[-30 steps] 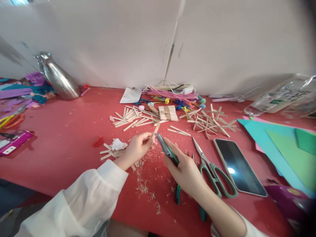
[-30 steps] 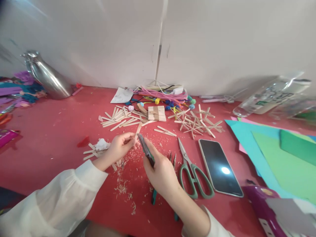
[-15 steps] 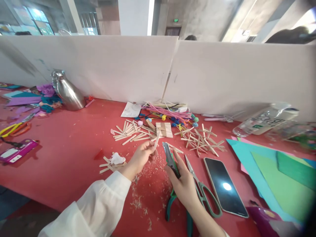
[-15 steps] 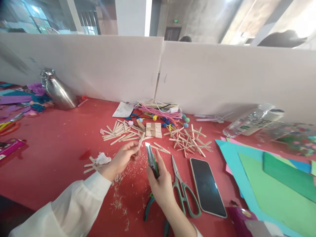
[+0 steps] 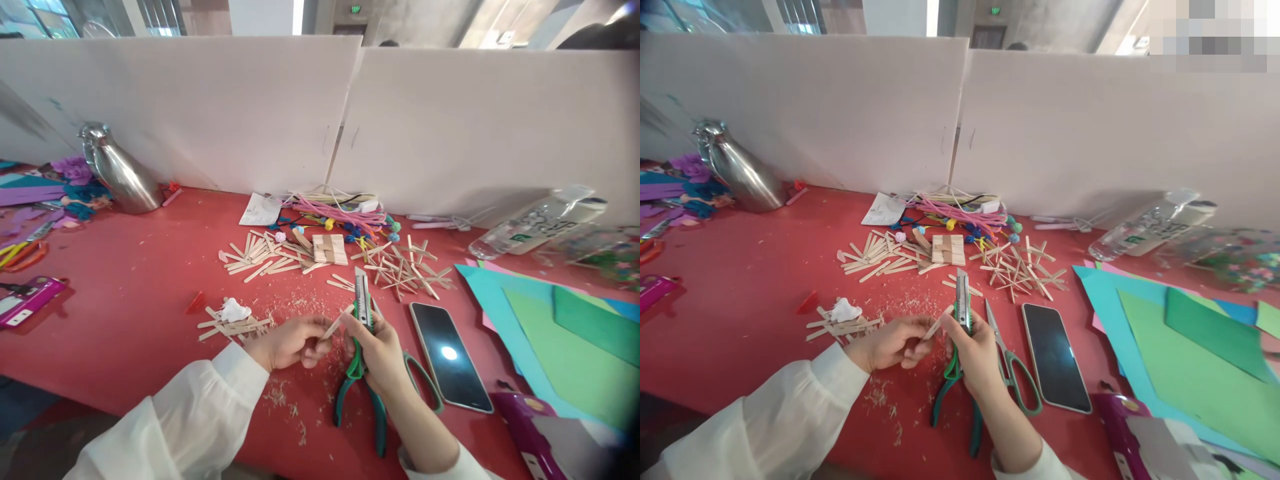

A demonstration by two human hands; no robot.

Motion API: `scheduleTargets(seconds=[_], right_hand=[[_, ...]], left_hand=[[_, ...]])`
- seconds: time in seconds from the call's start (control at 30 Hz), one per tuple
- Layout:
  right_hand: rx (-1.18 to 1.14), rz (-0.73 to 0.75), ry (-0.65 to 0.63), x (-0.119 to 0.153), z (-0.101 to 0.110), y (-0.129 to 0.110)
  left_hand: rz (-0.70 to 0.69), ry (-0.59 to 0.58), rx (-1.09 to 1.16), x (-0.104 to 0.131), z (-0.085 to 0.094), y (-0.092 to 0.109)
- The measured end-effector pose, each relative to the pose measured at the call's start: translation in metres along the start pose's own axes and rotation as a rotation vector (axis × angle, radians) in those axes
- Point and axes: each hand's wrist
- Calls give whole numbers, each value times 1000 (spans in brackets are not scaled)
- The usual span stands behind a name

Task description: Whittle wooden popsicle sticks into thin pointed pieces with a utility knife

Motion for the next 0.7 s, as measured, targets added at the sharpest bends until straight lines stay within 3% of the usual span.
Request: scheduleTargets(seconds=[0.1, 0.23, 0.47, 0.6, 0.7], right_hand=[[57, 13, 7, 0, 1, -1], [175, 59, 2, -2, 3, -2], [447, 226, -76, 3, 6, 0], [855, 523, -237, 10, 8, 4], [1059, 735, -281, 11, 8, 4]], left_hand=[[-115, 84, -208, 1, -2, -3], [-157, 141, -437, 3, -1, -3], [-367, 452, -431, 1, 8, 2], [-422, 526, -350, 3, 10, 6], [-417, 567, -351, 6, 9, 8]])
Point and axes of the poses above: each hand's wrist, its own x-axis away from the middle knuckle, its own z-axis out of the back of the hand, y = z × x, and after that the axes turned 11 degrees about z, right-handed
